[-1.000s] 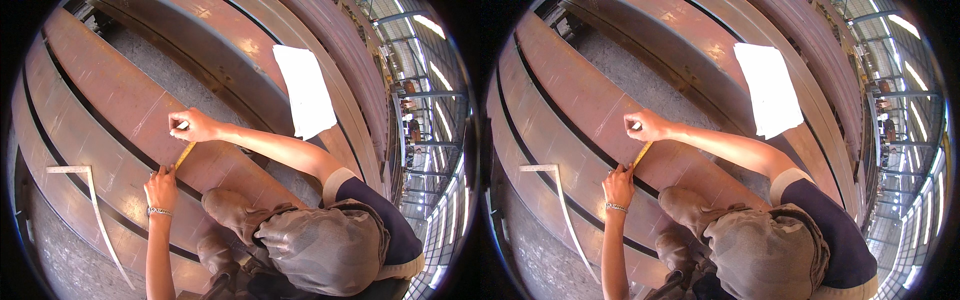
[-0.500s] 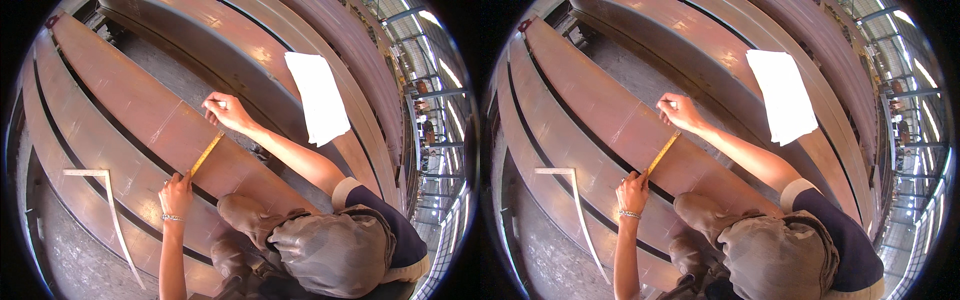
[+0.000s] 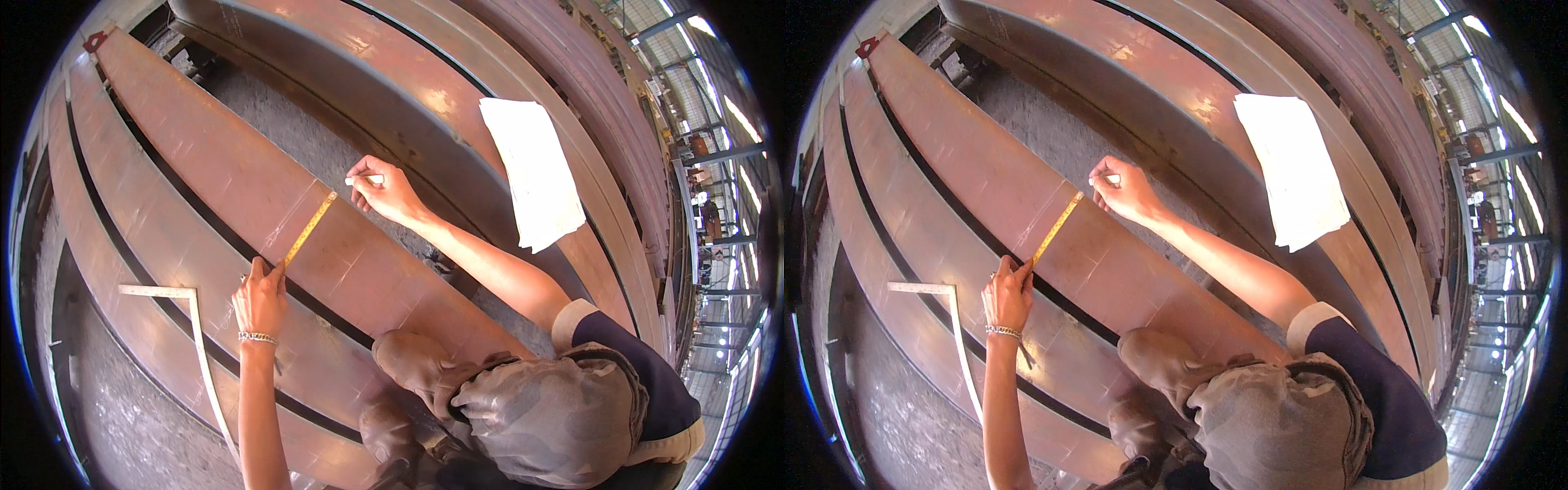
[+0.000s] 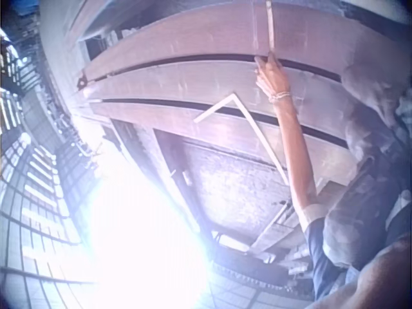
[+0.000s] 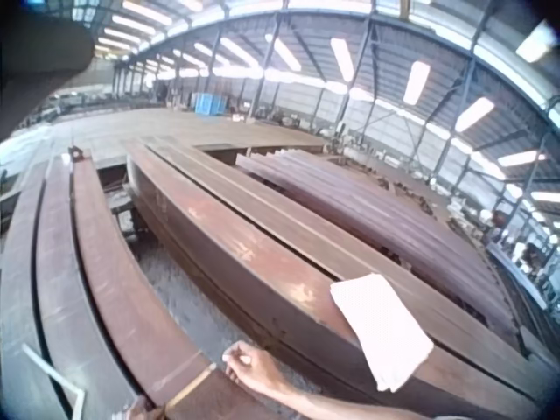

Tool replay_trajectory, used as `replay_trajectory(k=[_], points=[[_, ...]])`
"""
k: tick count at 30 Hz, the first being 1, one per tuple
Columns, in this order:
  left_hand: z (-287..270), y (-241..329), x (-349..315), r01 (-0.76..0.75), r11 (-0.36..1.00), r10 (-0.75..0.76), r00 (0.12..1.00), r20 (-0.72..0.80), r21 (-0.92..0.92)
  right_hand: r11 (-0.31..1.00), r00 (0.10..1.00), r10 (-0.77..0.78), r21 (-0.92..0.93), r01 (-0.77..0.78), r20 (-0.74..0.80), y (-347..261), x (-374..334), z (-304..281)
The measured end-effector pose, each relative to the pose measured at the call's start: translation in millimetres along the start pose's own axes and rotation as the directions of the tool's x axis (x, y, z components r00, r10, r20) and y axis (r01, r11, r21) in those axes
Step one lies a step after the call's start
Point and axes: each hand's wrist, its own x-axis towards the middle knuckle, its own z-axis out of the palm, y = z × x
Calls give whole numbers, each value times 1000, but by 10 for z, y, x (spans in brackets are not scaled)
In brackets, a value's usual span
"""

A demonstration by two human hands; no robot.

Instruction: The person measures and marks large curved metal plates using a tape measure, a square ruler, and a white marker. They repeatedly measure distances, draw lines, and reference a document placed on the plates.

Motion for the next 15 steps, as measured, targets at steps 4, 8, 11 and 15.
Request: replay_trajectory(k=[4, 8, 11, 15], points=[[59, -176, 177, -36, 997, 36, 999, 4, 64, 998, 1000, 21, 61, -21, -4, -21, 105, 94], [78, -293, 240, -32, 999, 33, 999, -26, 23, 989, 998, 59, 136, -63, 33, -20, 191, 164], [85, -313, 253, -14, 1000, 14, 999, -44, 15, 985, 995, 96, 141, -100, 38, -16, 226, 223], [97, -276, 286, -25, 999, 26, 999, -39, 35, 985, 992, 120, 117, -124, 41, -15, 259, 279]])
